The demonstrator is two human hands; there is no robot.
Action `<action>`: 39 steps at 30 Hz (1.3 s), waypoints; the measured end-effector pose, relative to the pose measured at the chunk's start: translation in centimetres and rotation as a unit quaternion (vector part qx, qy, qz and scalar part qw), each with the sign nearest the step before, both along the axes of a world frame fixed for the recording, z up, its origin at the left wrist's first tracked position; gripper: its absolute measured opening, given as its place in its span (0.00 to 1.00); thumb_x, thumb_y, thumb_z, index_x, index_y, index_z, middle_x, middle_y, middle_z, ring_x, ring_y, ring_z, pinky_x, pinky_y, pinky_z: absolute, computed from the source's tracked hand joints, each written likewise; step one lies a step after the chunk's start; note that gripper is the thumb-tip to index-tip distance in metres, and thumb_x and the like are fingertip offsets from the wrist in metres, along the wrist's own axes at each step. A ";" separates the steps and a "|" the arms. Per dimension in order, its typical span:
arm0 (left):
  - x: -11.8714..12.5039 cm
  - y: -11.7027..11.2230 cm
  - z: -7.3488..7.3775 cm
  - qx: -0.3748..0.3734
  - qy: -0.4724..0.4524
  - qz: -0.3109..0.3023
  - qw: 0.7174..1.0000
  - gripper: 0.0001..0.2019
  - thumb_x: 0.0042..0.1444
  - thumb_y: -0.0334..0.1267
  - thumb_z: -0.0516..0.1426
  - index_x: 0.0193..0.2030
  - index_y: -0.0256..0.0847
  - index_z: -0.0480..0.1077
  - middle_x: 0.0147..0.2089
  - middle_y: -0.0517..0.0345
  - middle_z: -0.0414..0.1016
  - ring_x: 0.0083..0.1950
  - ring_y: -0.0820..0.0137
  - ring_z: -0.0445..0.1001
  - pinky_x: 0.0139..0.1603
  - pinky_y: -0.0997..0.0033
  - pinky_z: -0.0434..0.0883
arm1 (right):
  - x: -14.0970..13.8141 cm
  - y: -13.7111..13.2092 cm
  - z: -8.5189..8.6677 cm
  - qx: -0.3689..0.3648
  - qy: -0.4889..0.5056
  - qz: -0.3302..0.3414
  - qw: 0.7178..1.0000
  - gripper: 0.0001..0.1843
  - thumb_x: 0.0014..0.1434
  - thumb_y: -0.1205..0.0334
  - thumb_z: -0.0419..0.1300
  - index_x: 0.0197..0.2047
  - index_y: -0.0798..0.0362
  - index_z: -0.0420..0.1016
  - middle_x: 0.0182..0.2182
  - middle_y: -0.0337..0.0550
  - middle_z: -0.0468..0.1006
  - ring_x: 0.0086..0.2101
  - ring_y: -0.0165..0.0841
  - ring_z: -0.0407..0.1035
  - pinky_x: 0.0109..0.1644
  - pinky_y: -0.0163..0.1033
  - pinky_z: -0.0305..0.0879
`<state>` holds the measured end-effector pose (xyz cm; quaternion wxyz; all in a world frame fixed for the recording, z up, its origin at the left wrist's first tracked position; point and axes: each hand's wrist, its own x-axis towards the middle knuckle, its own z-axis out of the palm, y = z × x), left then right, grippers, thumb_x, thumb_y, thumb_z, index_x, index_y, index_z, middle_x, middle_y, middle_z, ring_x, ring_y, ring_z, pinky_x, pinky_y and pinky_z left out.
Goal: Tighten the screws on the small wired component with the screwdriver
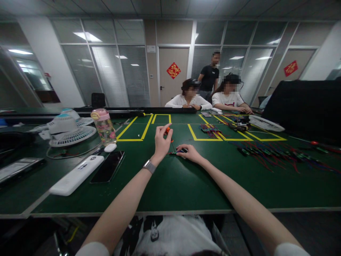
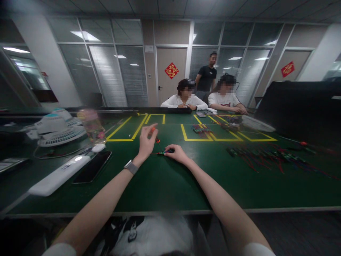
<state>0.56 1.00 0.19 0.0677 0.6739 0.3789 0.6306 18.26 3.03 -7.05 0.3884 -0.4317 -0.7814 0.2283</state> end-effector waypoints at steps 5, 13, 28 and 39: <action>0.1 0.4 -0.3 -0.004 -0.018 -0.043 0.999 0.17 0.64 0.35 0.48 0.57 0.44 0.66 0.46 0.53 0.71 0.46 0.69 0.71 0.49 0.68 0.68 | 0.0 -0.1 0.1 -0.002 0.001 0.000 1.000 0.07 0.48 0.62 0.66 0.33 0.53 0.80 0.41 0.46 0.80 0.44 0.39 0.73 0.54 0.46 0.64; 0.0 0.2 -0.3 -0.008 -0.007 -0.020 1.000 0.16 0.63 0.38 0.50 0.56 0.44 0.68 0.44 0.53 0.68 0.42 0.70 0.69 0.46 0.70 0.69 | 0.0 -0.1 0.1 -0.004 0.001 0.002 1.000 0.08 0.48 0.62 0.66 0.33 0.54 0.80 0.42 0.47 0.80 0.44 0.39 0.73 0.54 0.45 0.64; 0.0 0.4 -0.3 -0.025 -0.009 -0.051 0.998 0.18 0.64 0.36 0.47 0.60 0.45 0.64 0.50 0.52 0.67 0.50 0.69 0.69 0.53 0.67 0.67 | 0.0 0.1 -0.1 -0.004 0.004 0.006 1.000 0.08 0.48 0.61 0.66 0.33 0.54 0.79 0.42 0.47 0.80 0.44 0.38 0.73 0.55 0.45 0.64; 0.0 0.0 -0.2 -0.009 0.002 -0.031 0.999 0.15 0.60 0.38 0.55 0.54 0.44 0.70 0.46 0.52 0.64 0.45 0.70 0.69 0.46 0.69 0.70 | 0.1 0.2 -0.2 -0.007 0.003 0.004 1.000 0.08 0.48 0.61 0.66 0.33 0.53 0.79 0.42 0.47 0.80 0.45 0.39 0.73 0.55 0.45 0.63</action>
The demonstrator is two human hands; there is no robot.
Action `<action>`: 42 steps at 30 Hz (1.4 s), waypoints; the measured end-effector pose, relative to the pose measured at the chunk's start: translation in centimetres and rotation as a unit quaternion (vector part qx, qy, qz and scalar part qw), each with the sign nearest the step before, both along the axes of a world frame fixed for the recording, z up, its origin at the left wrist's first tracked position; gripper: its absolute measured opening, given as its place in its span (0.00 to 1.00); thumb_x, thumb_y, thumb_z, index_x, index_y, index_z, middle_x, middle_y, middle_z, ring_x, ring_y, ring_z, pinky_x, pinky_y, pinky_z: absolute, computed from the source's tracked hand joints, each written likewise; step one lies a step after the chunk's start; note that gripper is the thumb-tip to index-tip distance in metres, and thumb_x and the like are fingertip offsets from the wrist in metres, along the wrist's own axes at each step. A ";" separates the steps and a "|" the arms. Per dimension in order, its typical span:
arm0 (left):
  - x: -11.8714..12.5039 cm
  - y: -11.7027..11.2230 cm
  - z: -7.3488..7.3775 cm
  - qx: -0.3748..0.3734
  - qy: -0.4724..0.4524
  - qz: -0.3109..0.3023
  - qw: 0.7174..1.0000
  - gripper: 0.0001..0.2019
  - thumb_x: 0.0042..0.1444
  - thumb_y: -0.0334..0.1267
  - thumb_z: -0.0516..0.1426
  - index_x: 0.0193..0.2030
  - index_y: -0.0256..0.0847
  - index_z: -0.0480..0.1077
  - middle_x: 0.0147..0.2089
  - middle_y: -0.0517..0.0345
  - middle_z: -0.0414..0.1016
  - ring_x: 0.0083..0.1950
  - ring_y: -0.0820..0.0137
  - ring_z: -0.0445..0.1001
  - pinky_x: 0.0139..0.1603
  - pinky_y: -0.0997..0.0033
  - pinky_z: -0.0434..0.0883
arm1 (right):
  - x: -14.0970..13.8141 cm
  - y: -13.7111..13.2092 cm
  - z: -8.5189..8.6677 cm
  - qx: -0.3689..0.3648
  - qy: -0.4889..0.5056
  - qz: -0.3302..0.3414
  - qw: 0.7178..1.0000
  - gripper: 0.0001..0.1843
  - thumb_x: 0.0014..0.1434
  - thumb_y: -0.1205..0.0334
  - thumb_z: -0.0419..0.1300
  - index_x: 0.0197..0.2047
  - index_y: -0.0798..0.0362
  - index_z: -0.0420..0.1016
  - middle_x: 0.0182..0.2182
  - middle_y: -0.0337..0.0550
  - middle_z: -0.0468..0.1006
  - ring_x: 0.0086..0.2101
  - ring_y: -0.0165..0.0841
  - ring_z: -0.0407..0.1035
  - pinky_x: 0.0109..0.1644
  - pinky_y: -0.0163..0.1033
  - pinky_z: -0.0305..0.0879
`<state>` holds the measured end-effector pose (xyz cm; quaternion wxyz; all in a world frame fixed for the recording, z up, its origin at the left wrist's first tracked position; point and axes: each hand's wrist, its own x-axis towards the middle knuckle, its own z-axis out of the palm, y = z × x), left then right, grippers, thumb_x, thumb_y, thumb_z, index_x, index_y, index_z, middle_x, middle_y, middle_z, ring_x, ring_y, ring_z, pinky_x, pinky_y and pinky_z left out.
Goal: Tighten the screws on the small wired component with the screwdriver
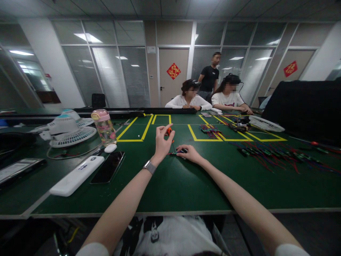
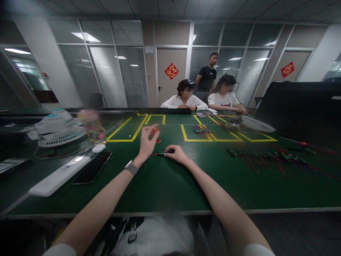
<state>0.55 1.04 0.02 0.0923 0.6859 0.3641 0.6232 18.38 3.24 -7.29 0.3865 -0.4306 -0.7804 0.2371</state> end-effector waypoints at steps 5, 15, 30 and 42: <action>0.0 0.4 -0.3 0.007 -0.006 -0.045 0.999 0.19 0.64 0.32 0.47 0.60 0.46 0.64 0.53 0.53 0.68 0.54 0.69 0.68 0.55 0.66 0.66 | 0.0 0.0 0.0 -0.002 0.000 0.002 1.000 0.08 0.49 0.61 0.66 0.33 0.53 0.79 0.42 0.47 0.80 0.44 0.39 0.73 0.55 0.45 0.64; -0.1 0.2 -0.1 -0.007 -0.009 0.012 1.000 0.16 0.62 0.38 0.52 0.56 0.45 0.68 0.45 0.53 0.66 0.44 0.70 0.69 0.48 0.69 0.68 | 0.0 -0.1 0.1 0.003 0.002 0.002 1.000 0.08 0.49 0.61 0.66 0.34 0.54 0.80 0.41 0.48 0.80 0.45 0.39 0.73 0.55 0.45 0.63; -0.1 0.2 0.0 -0.001 -0.023 -0.003 1.000 0.17 0.63 0.33 0.47 0.57 0.44 0.67 0.48 0.52 0.70 0.49 0.69 0.70 0.52 0.68 0.66 | -0.1 -0.3 0.3 0.005 -0.002 -0.007 1.000 0.07 0.48 0.62 0.66 0.33 0.54 0.80 0.41 0.47 0.80 0.44 0.38 0.73 0.54 0.44 0.64; -0.1 0.1 0.0 0.021 -0.008 0.031 0.999 0.16 0.65 0.38 0.47 0.55 0.43 0.69 0.45 0.52 0.71 0.45 0.69 0.71 0.48 0.69 0.68 | -0.1 -0.3 0.4 0.005 -0.003 -0.004 1.000 0.08 0.48 0.61 0.66 0.33 0.52 0.80 0.42 0.46 0.80 0.45 0.38 0.73 0.55 0.45 0.64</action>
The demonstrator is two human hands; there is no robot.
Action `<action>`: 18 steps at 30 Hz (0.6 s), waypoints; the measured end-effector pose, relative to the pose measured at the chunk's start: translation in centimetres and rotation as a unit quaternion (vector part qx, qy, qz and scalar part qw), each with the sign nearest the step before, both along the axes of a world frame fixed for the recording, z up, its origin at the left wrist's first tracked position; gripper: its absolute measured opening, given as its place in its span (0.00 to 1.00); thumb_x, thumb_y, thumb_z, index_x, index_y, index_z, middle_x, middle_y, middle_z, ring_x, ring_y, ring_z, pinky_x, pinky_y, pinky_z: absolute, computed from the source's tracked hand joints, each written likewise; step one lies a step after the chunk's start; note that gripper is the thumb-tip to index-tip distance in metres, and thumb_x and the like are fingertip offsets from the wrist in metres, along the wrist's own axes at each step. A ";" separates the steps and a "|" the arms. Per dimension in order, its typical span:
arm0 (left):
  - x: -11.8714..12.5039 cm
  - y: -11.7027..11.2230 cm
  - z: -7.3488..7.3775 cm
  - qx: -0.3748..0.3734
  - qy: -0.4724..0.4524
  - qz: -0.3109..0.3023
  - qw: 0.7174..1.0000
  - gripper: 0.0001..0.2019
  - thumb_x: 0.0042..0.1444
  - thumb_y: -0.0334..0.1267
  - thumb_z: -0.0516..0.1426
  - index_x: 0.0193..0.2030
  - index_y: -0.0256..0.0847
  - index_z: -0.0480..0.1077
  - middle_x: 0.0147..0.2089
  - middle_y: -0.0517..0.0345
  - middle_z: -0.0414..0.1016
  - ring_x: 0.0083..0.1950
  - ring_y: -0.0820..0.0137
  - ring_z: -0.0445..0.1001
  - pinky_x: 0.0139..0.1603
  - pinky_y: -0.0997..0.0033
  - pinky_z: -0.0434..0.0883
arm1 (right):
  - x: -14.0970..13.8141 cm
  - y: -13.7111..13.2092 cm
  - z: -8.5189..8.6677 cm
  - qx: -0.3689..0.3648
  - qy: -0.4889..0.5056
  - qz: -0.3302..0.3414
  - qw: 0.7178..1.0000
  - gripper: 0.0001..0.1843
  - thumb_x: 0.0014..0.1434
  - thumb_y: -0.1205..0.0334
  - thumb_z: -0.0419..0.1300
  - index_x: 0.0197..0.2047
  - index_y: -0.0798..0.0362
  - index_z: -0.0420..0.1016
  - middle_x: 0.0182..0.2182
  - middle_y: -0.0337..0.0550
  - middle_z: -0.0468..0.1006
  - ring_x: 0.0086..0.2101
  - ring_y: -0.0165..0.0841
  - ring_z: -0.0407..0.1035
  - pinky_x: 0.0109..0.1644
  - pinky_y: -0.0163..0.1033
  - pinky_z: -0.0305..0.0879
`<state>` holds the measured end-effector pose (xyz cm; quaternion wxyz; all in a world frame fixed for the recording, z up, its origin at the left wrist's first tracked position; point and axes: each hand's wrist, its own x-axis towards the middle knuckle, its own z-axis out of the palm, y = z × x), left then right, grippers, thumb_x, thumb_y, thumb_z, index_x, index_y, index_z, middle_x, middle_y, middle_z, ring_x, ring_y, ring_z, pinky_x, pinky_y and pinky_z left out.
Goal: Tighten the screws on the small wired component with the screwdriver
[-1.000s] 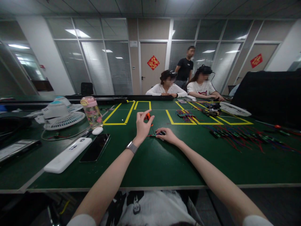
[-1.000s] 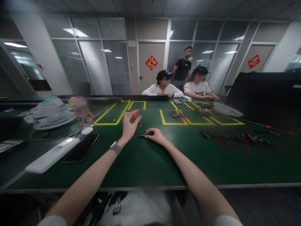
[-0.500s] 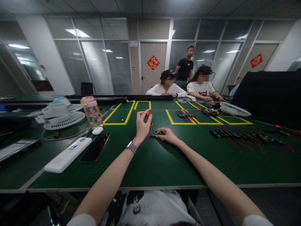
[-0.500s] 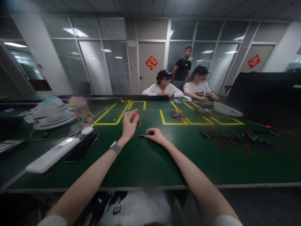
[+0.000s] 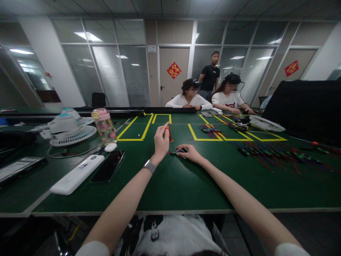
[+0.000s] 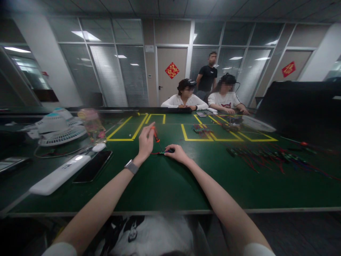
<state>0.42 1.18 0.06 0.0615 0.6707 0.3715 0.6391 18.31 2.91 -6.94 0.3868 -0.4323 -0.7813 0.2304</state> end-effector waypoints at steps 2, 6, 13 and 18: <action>0.0 0.1 -0.1 0.008 -0.006 -0.006 1.000 0.16 0.65 0.36 0.47 0.55 0.42 0.68 0.46 0.52 0.72 0.47 0.69 0.71 0.50 0.69 0.67 | 0.0 0.0 0.0 0.000 0.000 0.000 1.000 0.08 0.48 0.60 0.66 0.34 0.53 0.80 0.42 0.46 0.80 0.45 0.38 0.73 0.55 0.45 0.64; 0.1 0.0 0.0 0.007 -0.006 0.011 1.000 0.13 0.61 0.37 0.53 0.51 0.41 0.72 0.40 0.54 0.70 0.39 0.71 0.70 0.44 0.72 0.68 | 0.0 0.1 -0.1 0.000 -0.001 0.002 1.000 0.08 0.48 0.61 0.66 0.33 0.54 0.80 0.41 0.48 0.80 0.45 0.39 0.73 0.55 0.45 0.63; 0.0 0.1 0.0 -0.017 -0.011 -0.013 1.000 0.17 0.64 0.34 0.47 0.56 0.42 0.68 0.48 0.51 0.71 0.48 0.69 0.70 0.51 0.68 0.66 | 0.0 0.1 0.0 0.004 0.003 0.002 1.000 0.08 0.48 0.61 0.67 0.33 0.54 0.80 0.41 0.47 0.80 0.44 0.39 0.73 0.55 0.46 0.64; 0.0 0.3 -0.2 -0.021 -0.017 -0.017 1.000 0.17 0.64 0.34 0.47 0.57 0.42 0.67 0.49 0.51 0.72 0.50 0.68 0.71 0.52 0.68 0.66 | -0.1 -0.1 0.1 0.005 -0.001 -0.001 1.000 0.07 0.48 0.62 0.66 0.33 0.53 0.80 0.41 0.47 0.80 0.45 0.39 0.73 0.55 0.46 0.64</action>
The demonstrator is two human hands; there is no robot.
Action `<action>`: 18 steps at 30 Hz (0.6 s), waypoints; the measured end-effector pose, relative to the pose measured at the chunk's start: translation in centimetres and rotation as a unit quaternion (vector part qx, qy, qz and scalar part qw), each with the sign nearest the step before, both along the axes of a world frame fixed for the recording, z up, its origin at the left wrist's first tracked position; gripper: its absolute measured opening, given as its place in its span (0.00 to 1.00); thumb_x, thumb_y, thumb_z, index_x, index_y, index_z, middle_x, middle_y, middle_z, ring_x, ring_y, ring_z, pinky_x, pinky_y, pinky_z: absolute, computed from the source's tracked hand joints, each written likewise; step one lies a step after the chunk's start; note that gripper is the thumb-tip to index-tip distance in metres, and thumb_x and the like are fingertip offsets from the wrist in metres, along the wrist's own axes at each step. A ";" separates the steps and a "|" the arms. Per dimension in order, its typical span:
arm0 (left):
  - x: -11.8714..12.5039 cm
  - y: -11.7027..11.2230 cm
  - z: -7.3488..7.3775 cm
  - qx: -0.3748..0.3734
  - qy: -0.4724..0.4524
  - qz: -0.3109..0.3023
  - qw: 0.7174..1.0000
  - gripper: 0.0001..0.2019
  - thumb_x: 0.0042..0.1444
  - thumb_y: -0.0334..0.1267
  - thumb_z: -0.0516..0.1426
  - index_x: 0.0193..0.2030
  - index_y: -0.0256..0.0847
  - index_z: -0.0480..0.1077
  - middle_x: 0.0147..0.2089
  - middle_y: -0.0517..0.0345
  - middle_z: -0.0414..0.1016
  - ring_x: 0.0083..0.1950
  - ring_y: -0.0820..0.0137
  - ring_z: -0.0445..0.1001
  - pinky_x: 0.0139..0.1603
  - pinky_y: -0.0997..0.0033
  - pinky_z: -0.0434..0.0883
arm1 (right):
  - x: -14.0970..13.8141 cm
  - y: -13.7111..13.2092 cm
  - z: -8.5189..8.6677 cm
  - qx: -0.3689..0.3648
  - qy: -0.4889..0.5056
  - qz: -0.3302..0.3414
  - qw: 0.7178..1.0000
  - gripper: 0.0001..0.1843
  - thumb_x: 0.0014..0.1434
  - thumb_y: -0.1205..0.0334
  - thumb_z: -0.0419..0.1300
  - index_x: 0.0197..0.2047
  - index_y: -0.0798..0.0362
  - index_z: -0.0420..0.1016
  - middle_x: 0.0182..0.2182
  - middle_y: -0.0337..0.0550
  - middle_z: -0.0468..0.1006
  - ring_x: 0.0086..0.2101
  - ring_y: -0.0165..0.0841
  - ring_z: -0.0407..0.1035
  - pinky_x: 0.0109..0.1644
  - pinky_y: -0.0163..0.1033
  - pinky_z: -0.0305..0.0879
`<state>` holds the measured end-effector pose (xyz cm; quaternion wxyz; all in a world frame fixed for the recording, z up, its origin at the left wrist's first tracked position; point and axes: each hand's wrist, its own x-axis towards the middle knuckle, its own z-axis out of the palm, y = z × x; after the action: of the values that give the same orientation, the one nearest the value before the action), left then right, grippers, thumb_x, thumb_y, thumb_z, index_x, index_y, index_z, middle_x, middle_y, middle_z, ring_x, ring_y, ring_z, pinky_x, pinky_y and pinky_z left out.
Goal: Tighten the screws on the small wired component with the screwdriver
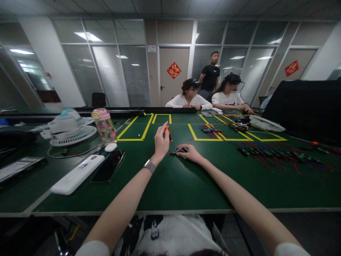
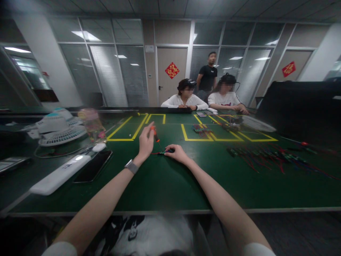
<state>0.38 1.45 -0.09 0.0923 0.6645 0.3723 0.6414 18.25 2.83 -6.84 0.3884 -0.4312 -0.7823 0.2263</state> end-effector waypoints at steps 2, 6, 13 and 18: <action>0.0 0.1 0.0 0.000 0.002 0.002 1.000 0.17 0.64 0.34 0.46 0.57 0.42 0.67 0.47 0.51 0.72 0.48 0.69 0.71 0.50 0.69 0.67 | 0.0 0.0 0.0 -0.002 0.000 0.000 1.000 0.07 0.48 0.62 0.66 0.33 0.53 0.80 0.41 0.47 0.80 0.44 0.39 0.73 0.55 0.46 0.64; 0.1 0.0 0.0 0.007 0.014 0.015 1.000 0.15 0.63 0.36 0.50 0.55 0.43 0.69 0.42 0.54 0.71 0.41 0.70 0.70 0.46 0.70 0.68 | 0.0 0.1 -0.1 -0.002 -0.001 0.001 1.000 0.07 0.48 0.61 0.67 0.33 0.53 0.80 0.41 0.46 0.80 0.44 0.39 0.73 0.55 0.46 0.64; 0.1 -0.4 0.2 0.018 0.021 0.001 1.000 0.16 0.65 0.37 0.47 0.55 0.42 0.68 0.46 0.51 0.70 0.47 0.69 0.70 0.50 0.68 0.67 | 0.1 0.3 -0.3 -0.005 0.000 0.004 1.000 0.08 0.48 0.60 0.66 0.33 0.53 0.80 0.42 0.46 0.80 0.45 0.38 0.73 0.55 0.45 0.64; 0.1 -0.2 0.1 0.033 0.018 0.006 0.999 0.14 0.63 0.37 0.50 0.53 0.42 0.70 0.44 0.53 0.72 0.44 0.69 0.71 0.48 0.69 0.68 | 0.1 0.3 -0.3 -0.002 -0.001 0.002 1.000 0.08 0.48 0.61 0.66 0.33 0.53 0.80 0.41 0.46 0.80 0.45 0.39 0.73 0.55 0.45 0.64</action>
<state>0.51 1.24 0.03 0.0601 0.6760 0.3568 0.6420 18.35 3.11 -7.10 0.3862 -0.4305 -0.7831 0.2288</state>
